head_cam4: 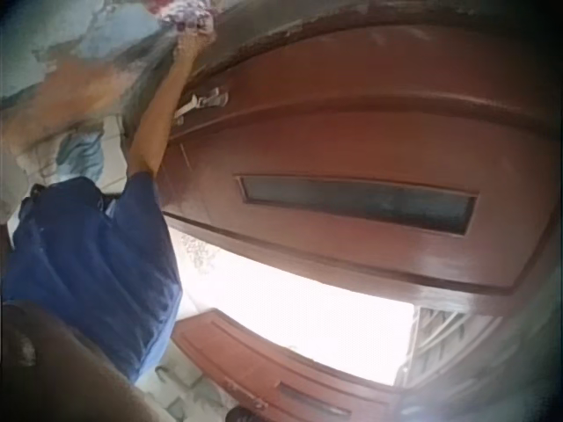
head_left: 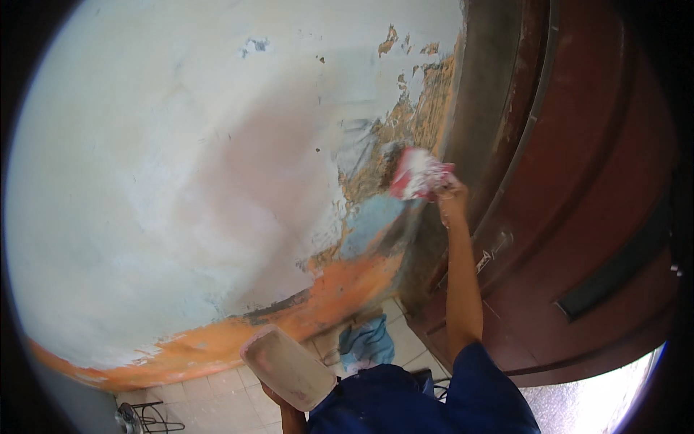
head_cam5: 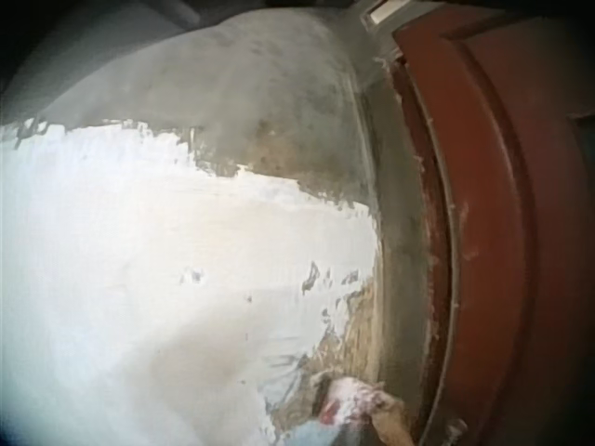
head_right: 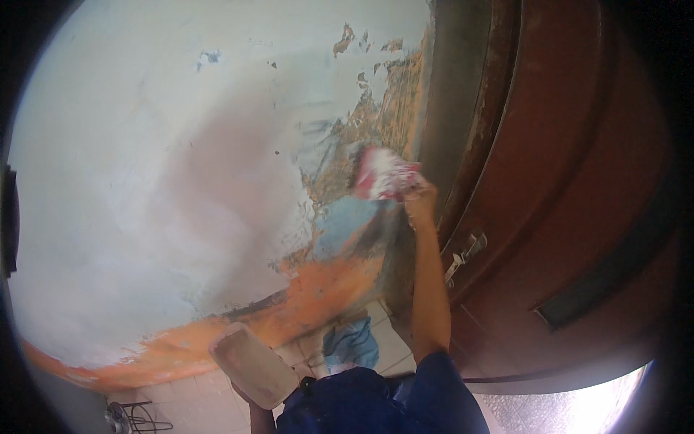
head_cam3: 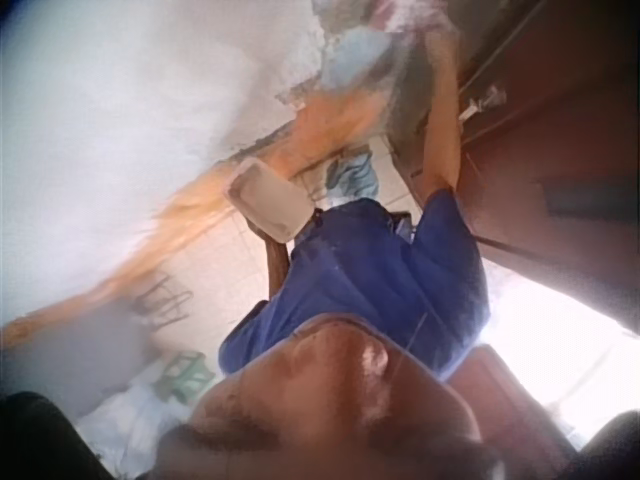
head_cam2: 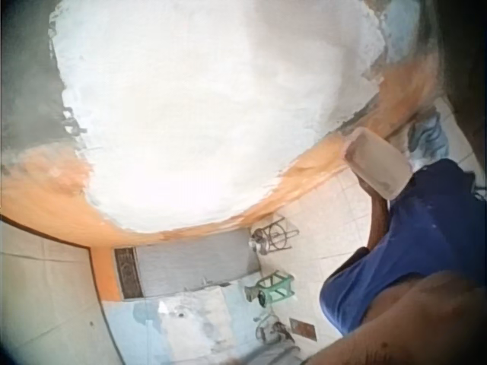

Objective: The person applies white plaster to a textured orange wall using a putty knife and then scrapes the excess off into a plastic container.

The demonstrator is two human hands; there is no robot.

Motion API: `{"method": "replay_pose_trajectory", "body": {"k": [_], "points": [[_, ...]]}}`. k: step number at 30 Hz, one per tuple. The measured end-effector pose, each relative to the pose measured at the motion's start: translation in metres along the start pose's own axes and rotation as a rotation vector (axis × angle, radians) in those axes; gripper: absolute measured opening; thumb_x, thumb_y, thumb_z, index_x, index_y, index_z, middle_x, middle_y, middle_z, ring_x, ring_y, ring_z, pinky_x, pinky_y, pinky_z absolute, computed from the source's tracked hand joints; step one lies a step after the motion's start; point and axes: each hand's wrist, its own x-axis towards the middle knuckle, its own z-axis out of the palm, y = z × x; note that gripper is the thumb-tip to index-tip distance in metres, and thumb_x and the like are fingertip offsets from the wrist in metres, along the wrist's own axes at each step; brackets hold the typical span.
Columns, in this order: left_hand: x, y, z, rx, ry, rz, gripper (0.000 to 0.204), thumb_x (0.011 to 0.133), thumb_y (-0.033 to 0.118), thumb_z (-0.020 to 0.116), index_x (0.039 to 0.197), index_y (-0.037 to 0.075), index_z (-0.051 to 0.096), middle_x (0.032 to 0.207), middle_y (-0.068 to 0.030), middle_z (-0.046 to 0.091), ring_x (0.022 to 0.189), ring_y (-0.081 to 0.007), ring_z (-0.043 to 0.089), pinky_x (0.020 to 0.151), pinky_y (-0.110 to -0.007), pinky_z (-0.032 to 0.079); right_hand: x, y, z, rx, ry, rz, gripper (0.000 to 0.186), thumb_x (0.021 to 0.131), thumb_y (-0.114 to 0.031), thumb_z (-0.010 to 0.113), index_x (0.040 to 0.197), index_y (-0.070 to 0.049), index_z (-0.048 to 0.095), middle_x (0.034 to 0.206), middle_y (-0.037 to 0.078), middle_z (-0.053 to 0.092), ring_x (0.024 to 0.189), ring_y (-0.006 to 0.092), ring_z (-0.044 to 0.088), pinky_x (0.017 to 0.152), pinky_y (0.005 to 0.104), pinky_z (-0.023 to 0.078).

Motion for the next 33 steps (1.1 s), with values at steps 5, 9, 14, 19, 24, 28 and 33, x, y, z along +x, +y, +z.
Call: {"method": "replay_pose_trajectory", "body": {"k": [5, 9, 14, 19, 24, 28, 33], "points": [[-0.001, 0.0, 0.002, 0.017, 0.005, -0.007, 0.049, 0.098, 0.041, 0.031, 0.132, 0.007, 0.039, 0.12, -0.0138, 0.054, 0.101, -0.0283, 0.059, 0.084, -0.04, 0.053, 0.014, 0.017, 0.051, -0.562, -0.256, -0.12, 0.016, 0.073, -0.005, 0.072, 0.087, 0.001, 0.068, 0.07, 0.001, 0.063, 0.061, 0.007, 0.051, 0.055, 0.0246, 0.043], [0.004, 0.0, 0.005, 0.025, 0.008, 0.007, 0.049, 0.098, 0.041, 0.031, 0.132, 0.007, 0.039, 0.12, -0.0137, 0.054, 0.101, -0.0283, 0.059, 0.085, -0.04, 0.052, 0.019, 0.005, 0.081, -0.683, -0.066, -0.205, 0.025, 0.064, -0.001, 0.069, 0.088, 0.0, 0.069, 0.064, 0.009, 0.064, 0.058, 0.0093, 0.057, 0.056, 0.026, 0.047], [0.013, -0.005, 0.006, 0.019, 0.024, -0.006, 0.049, 0.098, 0.041, 0.031, 0.132, 0.007, 0.039, 0.12, -0.0137, 0.053, 0.102, -0.0282, 0.059, 0.085, -0.04, 0.052, 0.021, -0.002, 0.086, -0.699, 0.03, -0.144, 0.026, 0.059, -0.007, 0.074, 0.085, -0.002, 0.07, 0.066, 0.016, 0.065, 0.059, 0.0238, 0.065, 0.059, 0.0321, 0.049], [0.017, -0.004, 0.01, 0.02, 0.014, 0.004, 0.05, 0.098, 0.042, 0.03, 0.132, 0.007, 0.039, 0.121, -0.0137, 0.053, 0.102, -0.0282, 0.058, 0.086, -0.04, 0.052, 0.058, -0.008, 0.054, -0.927, 0.212, -0.163, 0.025, 0.063, -0.017, 0.078, 0.084, -0.005, 0.073, 0.071, 0.013, 0.068, 0.064, 0.0195, 0.066, 0.062, 0.0327, 0.051], [0.024, -0.014, 0.016, -0.007, 0.004, -0.024, 0.05, 0.098, 0.042, 0.03, 0.132, 0.007, 0.039, 0.121, -0.0136, 0.053, 0.103, -0.0282, 0.058, 0.086, -0.04, 0.051, 0.1, -0.013, 0.008, -1.035, 0.481, -0.137, 0.03, 0.066, -0.023, 0.078, 0.088, -0.003, 0.072, 0.077, 0.015, 0.069, 0.076, 0.0214, 0.069, 0.069, 0.0348, 0.051], [0.023, -0.011, 0.016, 0.019, 0.006, -0.012, 0.05, 0.098, 0.042, 0.03, 0.132, 0.007, 0.039, 0.121, -0.0136, 0.053, 0.103, -0.0282, 0.058, 0.086, -0.04, 0.051, 0.048, -0.036, 0.018, -0.907, 0.598, -0.181, 0.027, 0.068, -0.016, 0.073, 0.088, 0.001, 0.067, 0.077, 0.019, 0.067, 0.077, 0.032, 0.067, 0.073, 0.0386, 0.051], [0.023, -0.015, 0.014, 0.006, 0.006, -0.033, 0.051, 0.098, 0.043, 0.03, 0.133, 0.007, 0.039, 0.122, -0.0135, 0.053, 0.104, -0.0282, 0.058, 0.087, -0.04, 0.051, -0.019, -0.035, 0.062, -0.725, 0.365, -0.652, 0.017, 0.073, -0.004, 0.064, 0.089, -0.001, 0.059, 0.089, 0.015, 0.063, 0.08, 0.029, 0.065, 0.072, 0.037, 0.052]]}}
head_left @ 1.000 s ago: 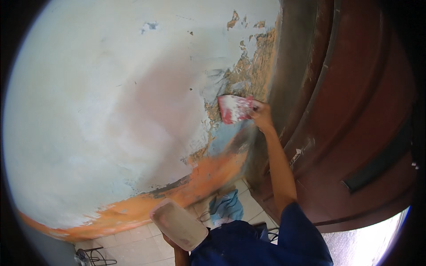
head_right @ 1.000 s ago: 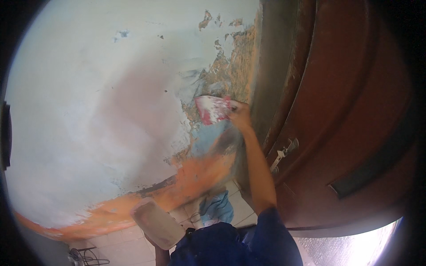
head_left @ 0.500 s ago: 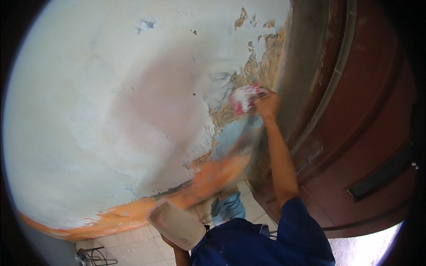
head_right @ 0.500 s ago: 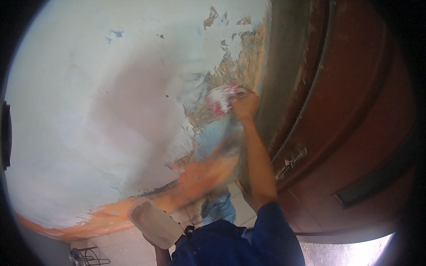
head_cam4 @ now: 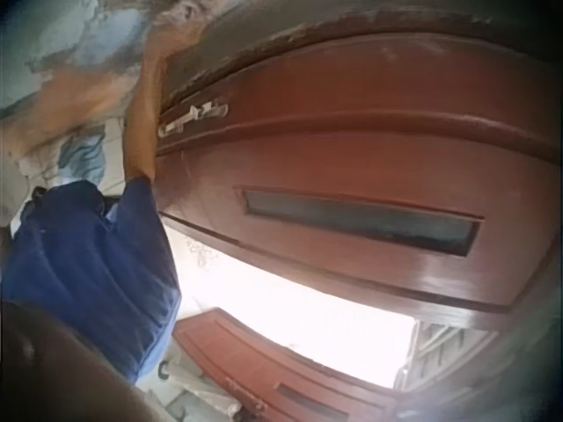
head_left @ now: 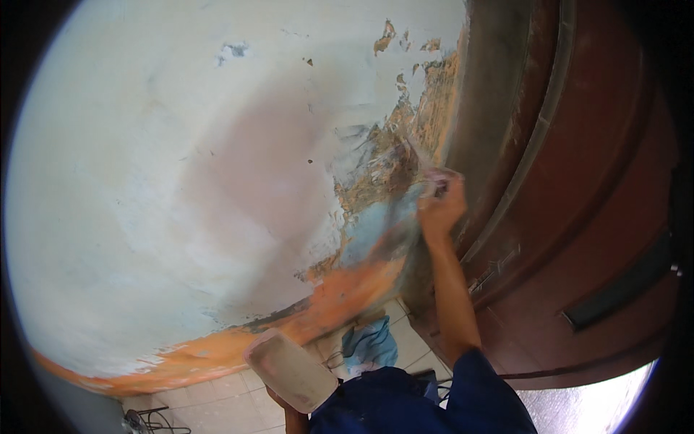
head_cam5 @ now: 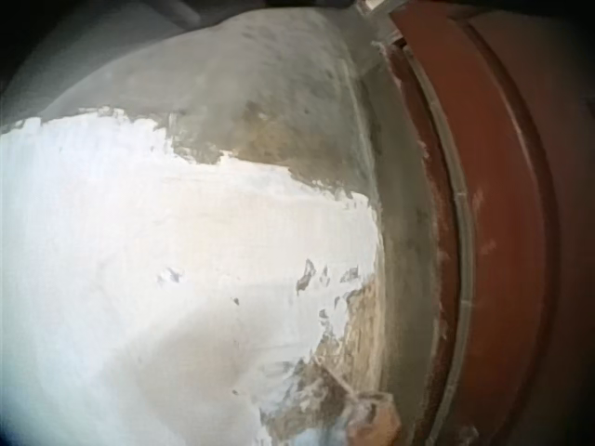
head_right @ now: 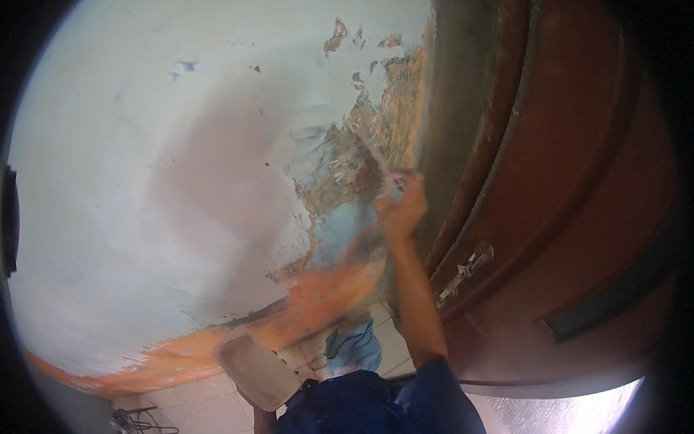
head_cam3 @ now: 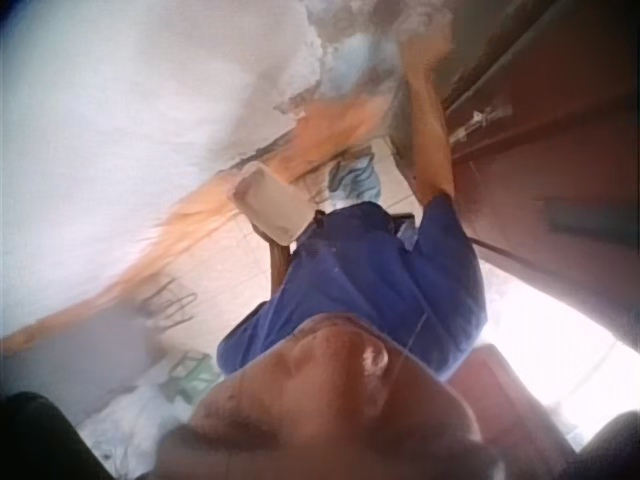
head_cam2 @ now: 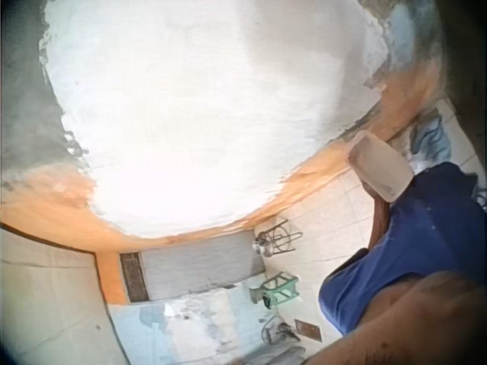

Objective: The person applies white plaster to a textured orange wall using a putty knife and then scrapes the excess off into a plastic container.

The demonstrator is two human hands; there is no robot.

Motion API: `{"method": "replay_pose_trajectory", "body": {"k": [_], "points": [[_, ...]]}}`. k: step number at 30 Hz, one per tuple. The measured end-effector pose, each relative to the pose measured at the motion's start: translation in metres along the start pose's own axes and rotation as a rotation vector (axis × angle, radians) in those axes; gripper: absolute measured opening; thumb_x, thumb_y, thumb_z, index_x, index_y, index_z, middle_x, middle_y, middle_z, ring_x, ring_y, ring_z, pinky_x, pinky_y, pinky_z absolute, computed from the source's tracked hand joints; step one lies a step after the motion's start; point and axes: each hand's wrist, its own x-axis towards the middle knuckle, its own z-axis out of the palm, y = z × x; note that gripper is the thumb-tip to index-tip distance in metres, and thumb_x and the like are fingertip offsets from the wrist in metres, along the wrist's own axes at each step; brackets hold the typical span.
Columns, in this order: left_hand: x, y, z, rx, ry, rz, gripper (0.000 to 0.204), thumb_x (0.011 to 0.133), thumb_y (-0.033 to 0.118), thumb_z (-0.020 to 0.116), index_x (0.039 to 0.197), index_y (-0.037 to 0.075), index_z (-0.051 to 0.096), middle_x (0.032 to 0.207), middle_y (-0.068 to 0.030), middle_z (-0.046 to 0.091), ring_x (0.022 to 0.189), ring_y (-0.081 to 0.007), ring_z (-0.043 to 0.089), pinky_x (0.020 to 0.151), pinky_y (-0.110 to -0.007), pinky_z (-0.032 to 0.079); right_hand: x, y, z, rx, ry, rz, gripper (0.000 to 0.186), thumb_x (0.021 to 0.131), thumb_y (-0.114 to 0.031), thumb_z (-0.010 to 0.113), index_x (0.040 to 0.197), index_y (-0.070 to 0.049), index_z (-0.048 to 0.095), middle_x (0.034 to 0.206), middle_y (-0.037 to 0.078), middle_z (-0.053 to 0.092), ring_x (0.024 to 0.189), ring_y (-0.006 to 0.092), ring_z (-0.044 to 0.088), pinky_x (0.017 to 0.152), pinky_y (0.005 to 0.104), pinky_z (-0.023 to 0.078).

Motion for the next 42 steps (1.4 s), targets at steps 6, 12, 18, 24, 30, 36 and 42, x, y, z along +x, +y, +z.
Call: {"method": "replay_pose_trajectory", "body": {"k": [6, 12, 18, 24, 30, 36, 42], "points": [[0.0, 0.0, 0.0, 0.006, -0.01, -0.007, 0.051, 0.098, 0.043, 0.03, 0.133, 0.007, 0.038, 0.122, -0.0135, 0.052, 0.104, -0.0282, 0.057, 0.087, -0.04, 0.051, -0.006, -0.003, 0.054, -0.058, -0.153, -0.597, 0.059, 0.059, 0.005, 0.059, 0.118, -0.002, 0.058, 0.118, 0.021, 0.058, 0.1, 0.0366, 0.06, 0.081, 0.0385, 0.052], [0.006, 0.0, 0.0, 0.009, 0.013, 0.003, 0.052, 0.098, 0.044, 0.03, 0.133, 0.007, 0.038, 0.123, -0.0134, 0.052, 0.105, -0.0282, 0.057, 0.088, -0.04, 0.05, -0.018, 0.017, 0.076, -0.039, -0.441, -0.549, 0.07, 0.059, 0.003, 0.062, 0.129, -0.006, 0.052, 0.132, 0.021, 0.048, 0.122, 0.0347, 0.049, 0.1, 0.0436, 0.042], [0.016, -0.002, 0.003, 0.019, 0.015, -0.014, 0.052, 0.098, 0.044, 0.03, 0.133, 0.007, 0.038, 0.123, -0.0134, 0.052, 0.106, -0.0282, 0.056, 0.088, -0.04, 0.05, -0.019, 0.023, 0.073, -0.054, -0.42, -0.633, 0.073, 0.054, 0.001, 0.064, 0.126, -0.001, 0.053, 0.118, 0.027, 0.056, 0.105, 0.0378, 0.058, 0.083, 0.0422, 0.05], [0.024, -0.006, 0.007, 0.002, 0.015, -0.014, 0.053, 0.097, 0.044, 0.03, 0.134, 0.007, 0.038, 0.124, -0.0133, 0.052, 0.106, -0.0282, 0.056, 0.089, -0.04, 0.05, -0.039, 0.031, 0.071, -0.138, -0.446, -0.655, 0.072, 0.054, -0.004, 0.067, 0.124, 0.001, 0.054, 0.112, 0.026, 0.058, 0.098, 0.0369, 0.06, 0.085, 0.043, 0.049], [0.016, -0.005, 0.005, -0.002, -0.02, -0.014, 0.053, 0.097, 0.045, 0.03, 0.134, 0.007, 0.038, 0.124, -0.0133, 0.051, 0.107, -0.0282, 0.056, 0.089, -0.04, 0.049, -0.098, 0.081, 0.068, -0.235, -0.586, -0.603, 0.066, 0.066, -0.008, 0.062, 0.13, 0.001, 0.047, 0.13, 0.025, 0.047, 0.119, 0.0396, 0.048, 0.102, 0.047, 0.039], [-0.004, -0.003, 0.0, -0.014, -0.021, -0.013, 0.053, 0.097, 0.045, 0.03, 0.134, 0.007, 0.038, 0.125, -0.0133, 0.051, 0.107, -0.0282, 0.055, 0.09, -0.041, 0.049, -0.134, 0.094, 0.042, -0.292, -0.726, -0.578, 0.05, 0.07, -0.006, 0.059, 0.119, -0.002, 0.055, 0.121, 0.023, 0.055, 0.103, 0.0375, 0.058, 0.088, 0.0454, 0.047], [-0.025, 0.007, -0.01, -0.024, -0.017, 0.027, 0.054, 0.097, 0.046, 0.029, 0.134, 0.007, 0.037, 0.125, -0.0132, 0.051, 0.108, -0.0282, 0.055, 0.09, -0.041, 0.049, -0.161, 0.045, -0.03, 0.102, -0.826, -0.024, 0.042, 0.07, 0.005, 0.054, 0.111, 0.001, 0.06, 0.112, 0.022, 0.061, 0.094, 0.035, 0.063, 0.076, 0.0391, 0.053]]}}
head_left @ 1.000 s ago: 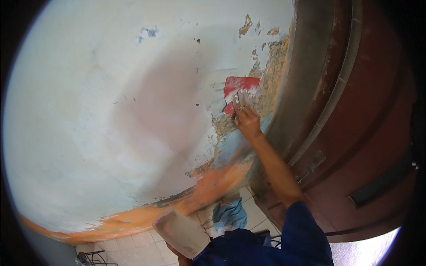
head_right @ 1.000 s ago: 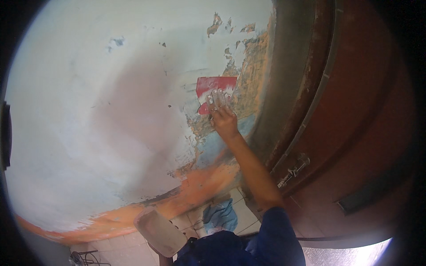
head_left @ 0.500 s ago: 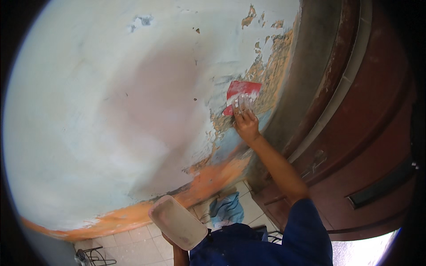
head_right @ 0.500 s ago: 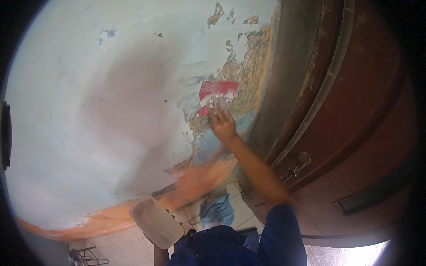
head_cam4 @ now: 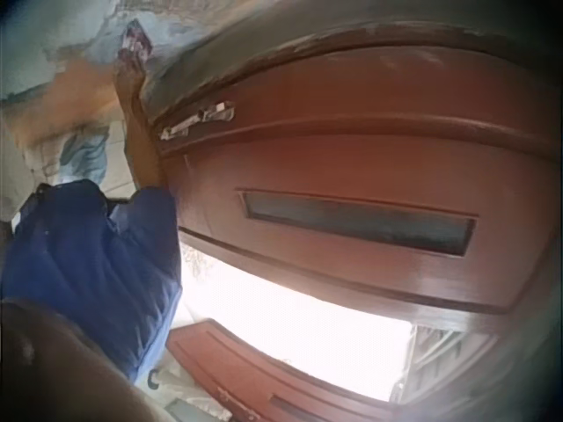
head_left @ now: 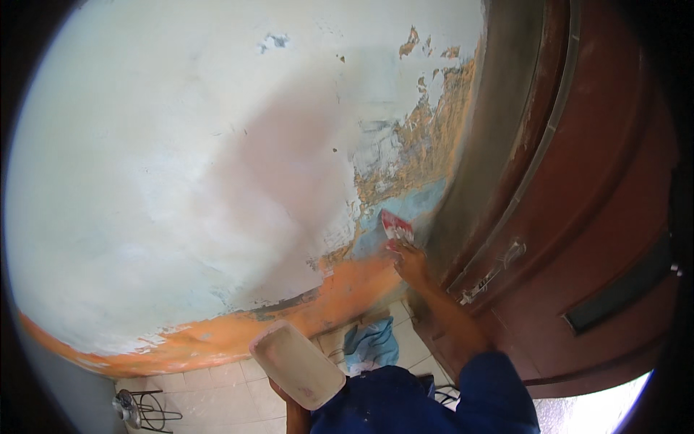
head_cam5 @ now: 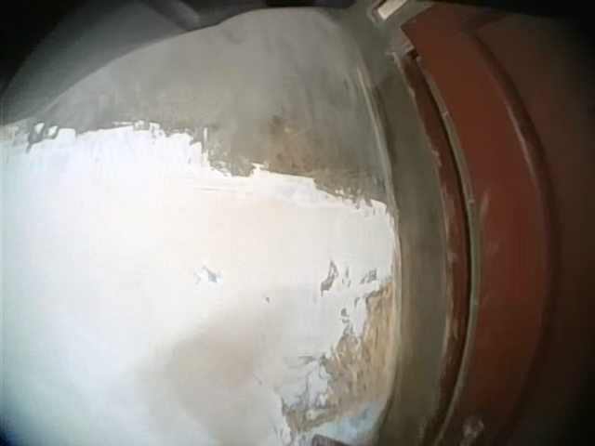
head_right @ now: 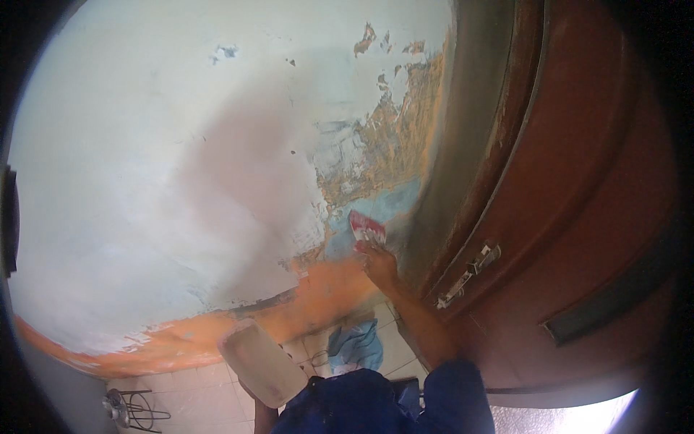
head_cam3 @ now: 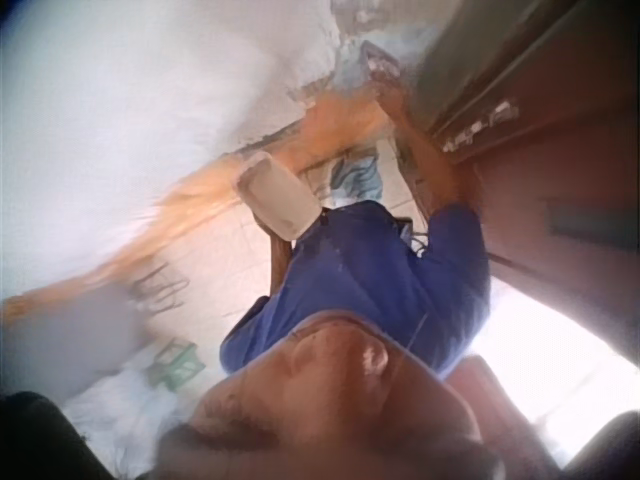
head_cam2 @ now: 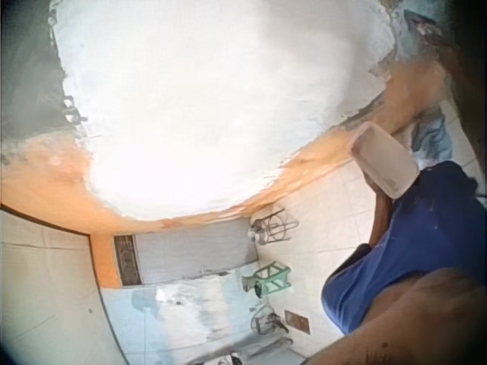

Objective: The person applies white plaster to a textured orange wall using a putty knife and then scrapes the excess off into a plastic container.

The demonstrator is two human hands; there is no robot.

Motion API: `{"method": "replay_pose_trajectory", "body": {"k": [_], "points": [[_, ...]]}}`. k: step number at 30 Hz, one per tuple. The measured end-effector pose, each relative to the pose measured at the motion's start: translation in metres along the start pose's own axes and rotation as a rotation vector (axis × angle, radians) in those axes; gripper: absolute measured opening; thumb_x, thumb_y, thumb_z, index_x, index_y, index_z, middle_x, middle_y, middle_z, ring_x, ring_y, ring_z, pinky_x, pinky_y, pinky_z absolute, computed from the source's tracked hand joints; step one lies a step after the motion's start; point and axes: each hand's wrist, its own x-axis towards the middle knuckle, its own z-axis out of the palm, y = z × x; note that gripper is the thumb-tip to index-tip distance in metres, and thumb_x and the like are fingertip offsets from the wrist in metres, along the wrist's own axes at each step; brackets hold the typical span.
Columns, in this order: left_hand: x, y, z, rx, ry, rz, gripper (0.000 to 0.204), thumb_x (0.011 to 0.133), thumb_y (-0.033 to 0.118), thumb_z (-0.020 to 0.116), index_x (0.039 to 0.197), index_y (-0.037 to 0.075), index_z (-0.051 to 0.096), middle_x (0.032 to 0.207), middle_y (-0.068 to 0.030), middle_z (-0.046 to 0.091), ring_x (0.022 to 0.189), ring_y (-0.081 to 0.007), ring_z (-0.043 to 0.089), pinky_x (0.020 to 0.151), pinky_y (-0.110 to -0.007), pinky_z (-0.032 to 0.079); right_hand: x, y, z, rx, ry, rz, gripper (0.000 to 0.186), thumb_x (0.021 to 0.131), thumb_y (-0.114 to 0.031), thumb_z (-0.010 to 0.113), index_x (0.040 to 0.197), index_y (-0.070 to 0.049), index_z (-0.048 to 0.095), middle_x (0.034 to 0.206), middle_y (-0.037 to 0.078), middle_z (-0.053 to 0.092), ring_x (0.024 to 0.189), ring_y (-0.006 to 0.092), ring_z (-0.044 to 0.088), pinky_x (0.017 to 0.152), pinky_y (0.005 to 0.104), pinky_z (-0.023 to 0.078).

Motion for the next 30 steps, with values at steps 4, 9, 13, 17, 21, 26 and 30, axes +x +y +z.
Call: {"method": "replay_pose_trajectory", "body": {"k": [4, 9, 13, 17, 21, 26, 30], "points": [[-0.012, -0.001, -0.003, -0.008, 0.006, -0.004, 0.054, 0.097, 0.046, 0.029, 0.134, 0.007, 0.037, 0.125, -0.0132, 0.051, 0.108, -0.0281, 0.055, 0.091, -0.041, 0.048, 0.037, -0.048, -0.055, -0.012, 0.404, -0.047, 0.045, 0.07, 0.01, 0.052, 0.113, 0.002, 0.061, 0.111, 0.022, 0.062, 0.093, 0.0349, 0.064, 0.074, 0.0342, 0.052], [-0.019, 0.003, -0.003, 0.004, 0.005, -0.003, 0.054, 0.097, 0.046, 0.029, 0.135, 0.007, 0.037, 0.126, -0.0131, 0.05, 0.109, -0.0281, 0.055, 0.091, -0.041, 0.048, 0.138, -0.054, -0.089, -0.288, 0.365, -0.429, 0.053, 0.067, -0.002, 0.061, 0.12, -0.006, 0.06, 0.125, 0.019, 0.055, 0.107, 0.0336, 0.058, 0.092, 0.0405, 0.047], [-0.02, 0.005, -0.005, 0.006, 0.008, 0.003, 0.055, 0.097, 0.047, 0.029, 0.135, 0.007, 0.037, 0.126, -0.0131, 0.05, 0.109, -0.0281, 0.054, 0.091, -0.041, 0.048, 0.105, 0.008, -0.023, -0.417, 0.027, -0.449, 0.058, 0.064, -0.004, 0.064, 0.122, -0.006, 0.057, 0.125, 0.019, 0.056, 0.112, 0.032, 0.056, 0.098, 0.0406, 0.043], [-0.02, 0.006, -0.006, -0.001, 0.008, 0.004, 0.055, 0.097, 0.047, 0.029, 0.135, 0.007, 0.037, 0.126, -0.0131, 0.05, 0.11, -0.0281, 0.054, 0.092, -0.041, 0.048, 0.043, 0.02, -0.022, -0.372, -0.013, -0.451, 0.059, 0.059, 0.002, 0.063, 0.118, -0.006, 0.059, 0.123, 0.018, 0.057, 0.104, 0.0339, 0.06, 0.085, 0.0413, 0.052], [-0.021, 0.008, -0.008, -0.006, 0.006, -0.001, 0.055, 0.097, 0.047, 0.029, 0.135, 0.008, 0.037, 0.127, -0.013, 0.05, 0.11, -0.0281, 0.054, 0.092, -0.041, 0.047, 0.039, -0.007, -0.062, -0.224, -0.01, -0.382, 0.051, 0.061, 0.004, 0.063, 0.111, -0.004, 0.063, 0.12, 0.016, 0.059, 0.106, 0.0365, 0.059, 0.087, 0.0431, 0.05], [-0.022, 0.003, -0.004, 0.002, -0.012, -0.022, 0.056, 0.097, 0.048, 0.029, 0.135, 0.008, 0.037, 0.127, -0.013, 0.05, 0.11, -0.0281, 0.054, 0.092, -0.041, 0.047, 0.133, -0.077, -0.108, -0.179, 0.369, -0.546, 0.045, 0.062, 0.005, 0.061, 0.106, -0.002, 0.065, 0.111, 0.02, 0.062, 0.099, 0.0364, 0.062, 0.083, 0.0421, 0.051], [-0.023, 0.003, -0.003, -0.003, -0.011, -0.028, 0.056, 0.097, 0.048, 0.029, 0.135, 0.008, 0.037, 0.128, -0.013, 0.05, 0.111, -0.0281, 0.053, 0.093, -0.041, 0.047, 0.157, -0.082, -0.077, -0.33, 0.247, -0.564, 0.047, 0.063, 0.003, 0.062, 0.109, -0.003, 0.063, 0.108, 0.021, 0.063, 0.098, 0.0359, 0.062, 0.08, 0.0396, 0.052]]}}
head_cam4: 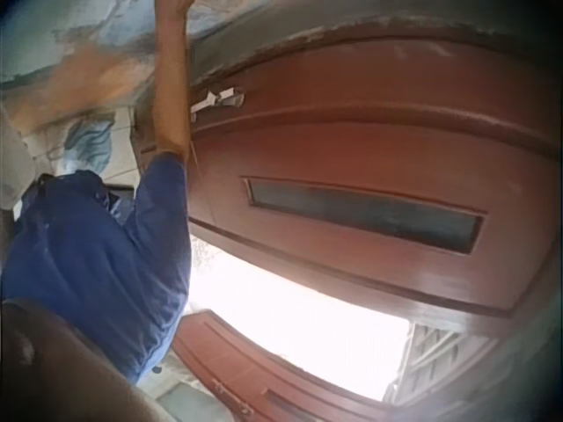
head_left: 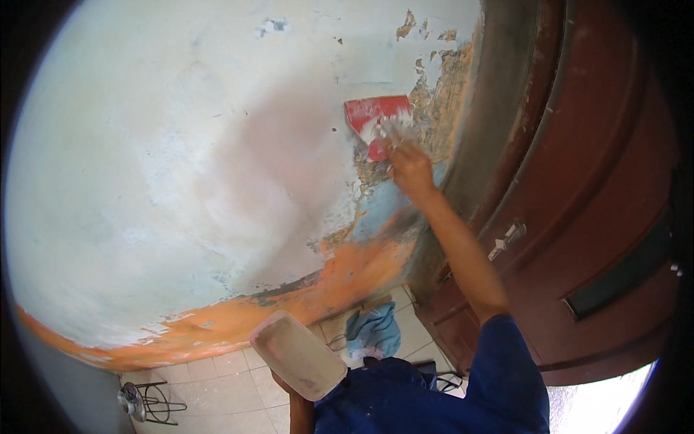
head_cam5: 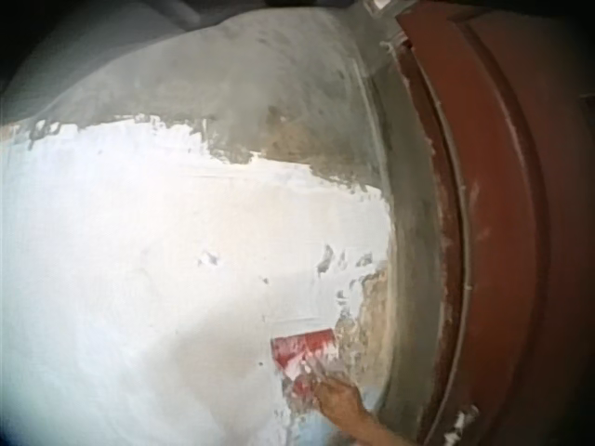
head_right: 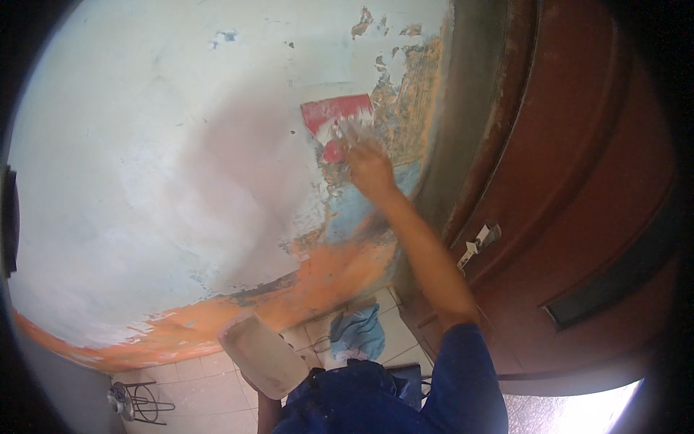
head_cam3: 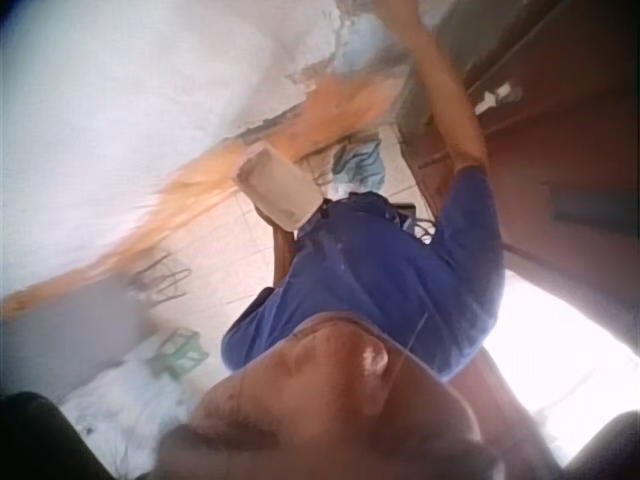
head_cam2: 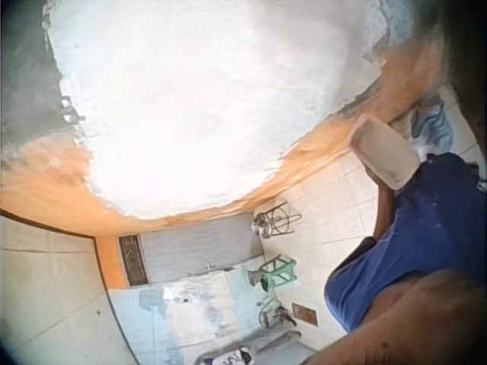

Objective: The person applies white plaster to a textured orange wall using a putty knife and then scrapes the excess off into a plastic container.

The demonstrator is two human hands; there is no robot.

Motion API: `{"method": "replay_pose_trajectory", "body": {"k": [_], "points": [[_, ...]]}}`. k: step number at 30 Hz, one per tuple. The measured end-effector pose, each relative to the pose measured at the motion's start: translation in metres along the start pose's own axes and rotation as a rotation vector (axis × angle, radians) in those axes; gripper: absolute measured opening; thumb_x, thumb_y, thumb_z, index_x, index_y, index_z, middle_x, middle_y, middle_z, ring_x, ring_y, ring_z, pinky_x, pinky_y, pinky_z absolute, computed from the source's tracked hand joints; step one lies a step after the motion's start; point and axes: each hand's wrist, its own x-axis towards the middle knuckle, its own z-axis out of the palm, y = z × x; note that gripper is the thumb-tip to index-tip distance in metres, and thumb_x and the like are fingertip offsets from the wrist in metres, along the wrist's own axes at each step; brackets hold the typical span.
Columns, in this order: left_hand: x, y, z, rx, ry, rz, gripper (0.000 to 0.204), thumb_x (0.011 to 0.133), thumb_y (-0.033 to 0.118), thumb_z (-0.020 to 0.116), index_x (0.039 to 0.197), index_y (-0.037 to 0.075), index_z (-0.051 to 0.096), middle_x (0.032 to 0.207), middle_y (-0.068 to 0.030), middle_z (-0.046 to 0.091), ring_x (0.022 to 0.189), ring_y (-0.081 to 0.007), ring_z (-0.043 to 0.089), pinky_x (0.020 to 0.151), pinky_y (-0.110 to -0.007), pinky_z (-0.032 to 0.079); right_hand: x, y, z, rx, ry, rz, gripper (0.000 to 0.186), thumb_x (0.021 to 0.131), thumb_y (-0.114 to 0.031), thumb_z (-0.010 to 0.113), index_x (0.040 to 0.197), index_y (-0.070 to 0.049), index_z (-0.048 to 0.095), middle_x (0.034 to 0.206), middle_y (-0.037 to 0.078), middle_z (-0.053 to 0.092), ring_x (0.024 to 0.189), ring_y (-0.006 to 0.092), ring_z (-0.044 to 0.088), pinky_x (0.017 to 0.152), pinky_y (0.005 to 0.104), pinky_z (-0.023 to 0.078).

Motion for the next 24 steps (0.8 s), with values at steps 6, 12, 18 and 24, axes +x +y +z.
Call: {"method": "replay_pose_trajectory", "body": {"k": [6, 12, 18, 24], "points": [[-0.001, 0.001, -0.002, -0.012, 0.005, 0.008, 0.056, 0.097, 0.048, 0.029, 0.136, 0.008, 0.037, 0.128, -0.0129, 0.049, 0.111, -0.0281, 0.053, 0.093, -0.041, 0.046, -0.157, -0.008, 0.051, -0.012, -0.348, -0.006, 0.053, 0.068, -0.005, 0.063, 0.121, -0.007, 0.056, 0.128, 0.018, 0.053, 0.123, 0.0318, 0.048, 0.102, 0.0442, 0.039], [0.0, 0.0, -0.001, -0.021, -0.003, 0.009, 0.057, 0.097, 0.049, 0.029, 0.136, 0.008, 0.036, 0.128, -0.0129, 0.049, 0.112, -0.0281, 0.053, 0.094, -0.041, 0.046, -0.106, 0.009, -0.009, 0.085, -0.036, -0.01, 0.045, 0.065, -0.001, 0.063, 0.11, -0.005, 0.063, 0.121, 0.014, 0.059, 0.115, 0.0325, 0.055, 0.098, 0.0446, 0.043], [0.0, -0.002, 0.002, -0.005, -0.003, -0.005, 0.057, 0.097, 0.049, 0.029, 0.136, 0.008, 0.036, 0.129, -0.0128, 0.049, 0.113, -0.0281, 0.052, 0.094, -0.041, 0.046, 0.029, -0.005, -0.009, 0.003, 0.076, 0.008, 0.053, 0.064, 0.003, 0.062, 0.116, -0.005, 0.06, 0.124, 0.018, 0.056, 0.112, 0.0341, 0.056, 0.09, 0.0441, 0.048], [0.002, -0.006, 0.004, -0.017, -0.001, -0.001, 0.058, 0.097, 0.05, 0.028, 0.136, 0.008, 0.036, 0.129, -0.0128, 0.048, 0.113, -0.0281, 0.052, 0.095, -0.041, 0.045, -0.098, -0.009, 0.046, -0.07, -0.268, -0.05, 0.056, 0.069, -0.003, 0.061, 0.124, -0.006, 0.055, 0.129, 0.019, 0.053, 0.118, 0.0343, 0.053, 0.091, 0.0439, 0.048]]}}
